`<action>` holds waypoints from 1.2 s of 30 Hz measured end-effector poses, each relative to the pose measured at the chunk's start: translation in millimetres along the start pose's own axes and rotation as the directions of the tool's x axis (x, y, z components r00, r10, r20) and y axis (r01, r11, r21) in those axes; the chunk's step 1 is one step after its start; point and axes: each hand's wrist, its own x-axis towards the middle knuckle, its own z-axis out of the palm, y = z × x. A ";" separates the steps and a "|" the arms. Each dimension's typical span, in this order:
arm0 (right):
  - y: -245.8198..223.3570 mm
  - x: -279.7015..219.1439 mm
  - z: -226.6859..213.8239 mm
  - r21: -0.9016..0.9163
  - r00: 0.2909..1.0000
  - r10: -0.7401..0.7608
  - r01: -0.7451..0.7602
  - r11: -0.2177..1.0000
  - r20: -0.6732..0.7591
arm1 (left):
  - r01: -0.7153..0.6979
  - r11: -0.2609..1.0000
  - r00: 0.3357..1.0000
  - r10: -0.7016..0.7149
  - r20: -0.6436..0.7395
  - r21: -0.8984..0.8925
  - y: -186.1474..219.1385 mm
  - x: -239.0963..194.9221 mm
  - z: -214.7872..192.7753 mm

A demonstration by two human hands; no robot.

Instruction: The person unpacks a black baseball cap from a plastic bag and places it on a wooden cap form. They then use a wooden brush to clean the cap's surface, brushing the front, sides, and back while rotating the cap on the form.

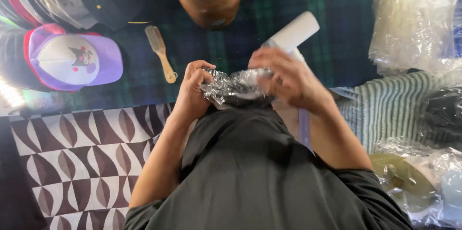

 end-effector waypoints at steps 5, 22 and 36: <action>20.4 65.2 50.5 -0.725 0.627 0.743 -0.397 0.563 0.234 | -0.248 0.966 0.959 0.255 -0.126 0.065 -43.3 -1.0 -39.6; 102.5 30.4 63.2 -0.205 0.757 0.619 -0.653 0.729 -0.209 | -0.005 0.987 0.986 -0.022 -0.163 -0.162 -91.3 0.4 -44.6; 130.4 5.9 87.9 0.628 0.575 0.758 -0.475 0.616 -0.308 | 0.303 0.842 0.944 -0.331 0.016 -0.447 -98.9 22.1 -35.9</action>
